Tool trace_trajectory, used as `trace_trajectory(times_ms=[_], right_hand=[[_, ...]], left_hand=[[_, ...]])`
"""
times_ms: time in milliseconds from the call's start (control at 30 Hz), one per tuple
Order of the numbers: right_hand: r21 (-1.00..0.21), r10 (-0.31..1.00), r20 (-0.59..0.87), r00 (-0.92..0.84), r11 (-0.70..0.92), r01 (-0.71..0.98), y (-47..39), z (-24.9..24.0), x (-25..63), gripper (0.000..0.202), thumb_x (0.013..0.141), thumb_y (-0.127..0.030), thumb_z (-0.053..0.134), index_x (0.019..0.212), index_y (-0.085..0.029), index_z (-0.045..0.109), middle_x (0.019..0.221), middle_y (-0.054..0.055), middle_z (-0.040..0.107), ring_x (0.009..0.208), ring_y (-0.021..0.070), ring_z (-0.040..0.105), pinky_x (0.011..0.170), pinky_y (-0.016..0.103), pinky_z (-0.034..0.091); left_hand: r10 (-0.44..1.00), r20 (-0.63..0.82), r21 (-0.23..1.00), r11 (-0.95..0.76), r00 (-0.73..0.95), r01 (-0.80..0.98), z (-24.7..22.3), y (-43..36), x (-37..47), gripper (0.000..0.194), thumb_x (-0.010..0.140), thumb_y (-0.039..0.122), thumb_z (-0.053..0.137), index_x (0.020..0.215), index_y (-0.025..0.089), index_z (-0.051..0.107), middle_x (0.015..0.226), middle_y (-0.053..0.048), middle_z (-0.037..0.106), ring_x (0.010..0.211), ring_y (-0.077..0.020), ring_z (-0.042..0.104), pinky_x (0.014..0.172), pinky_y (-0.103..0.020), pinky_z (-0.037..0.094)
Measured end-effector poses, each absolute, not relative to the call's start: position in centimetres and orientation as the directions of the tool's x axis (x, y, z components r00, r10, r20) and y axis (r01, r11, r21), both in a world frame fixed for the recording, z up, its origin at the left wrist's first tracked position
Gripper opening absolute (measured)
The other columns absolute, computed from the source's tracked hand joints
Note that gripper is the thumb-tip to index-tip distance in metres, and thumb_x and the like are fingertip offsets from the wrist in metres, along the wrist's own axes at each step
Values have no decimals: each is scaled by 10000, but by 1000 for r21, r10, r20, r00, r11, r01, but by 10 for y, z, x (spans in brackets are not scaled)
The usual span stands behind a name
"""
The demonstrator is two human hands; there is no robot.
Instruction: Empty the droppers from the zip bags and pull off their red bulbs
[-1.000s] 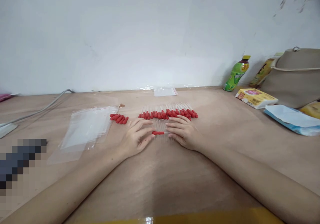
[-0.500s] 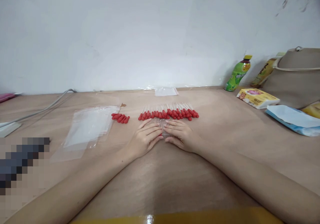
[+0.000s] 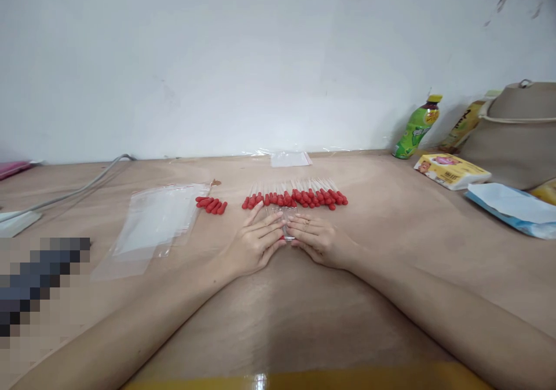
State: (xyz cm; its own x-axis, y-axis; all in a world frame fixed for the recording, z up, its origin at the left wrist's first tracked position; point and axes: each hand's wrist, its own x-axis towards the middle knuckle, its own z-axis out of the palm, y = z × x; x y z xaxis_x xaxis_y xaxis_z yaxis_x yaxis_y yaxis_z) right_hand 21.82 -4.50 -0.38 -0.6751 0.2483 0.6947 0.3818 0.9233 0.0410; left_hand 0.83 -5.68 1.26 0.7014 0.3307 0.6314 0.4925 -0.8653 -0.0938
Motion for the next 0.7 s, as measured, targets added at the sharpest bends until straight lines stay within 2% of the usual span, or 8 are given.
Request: trace_trajectory(times_ms=[200, 433, 700], right_hand=[[155, 175, 713, -679, 905, 396, -48, 3, 219, 239, 865, -181, 470, 1023, -102, 631, 1039, 114, 658, 1057, 185, 575, 959, 333, 470], [197, 141, 709, -691, 901, 386, -50, 3, 222, 238, 861, -163, 483, 1056, -132, 614, 1066, 89, 650, 1096, 182, 546, 974, 353, 461], [240, 87, 710, -699, 903, 356, -52, 5, 226, 256, 847, -111, 479, 1073, -113, 599, 1085, 100, 640, 1137, 186, 511, 995, 357, 439]], left_hand=[[348, 617, -65, -872, 706, 486, 13, -58, 6, 155, 847, 171, 493, 950, 168, 609, 1032, -58, 669, 1127, -216, 527, 1110, -528, 94], [353, 622, -26, -882, 699, 470, 14, -59, 5, 163, 849, 174, 482, 944, 179, 614, 983, -54, 684, 1105, -218, 544, 1106, -534, 88], [311, 638, -59, -892, 704, 448, 15, -59, 2, 134, 838, 164, 505, 929, 166, 602, 961, -59, 690, 1086, -207, 559, 1103, -495, 180]])
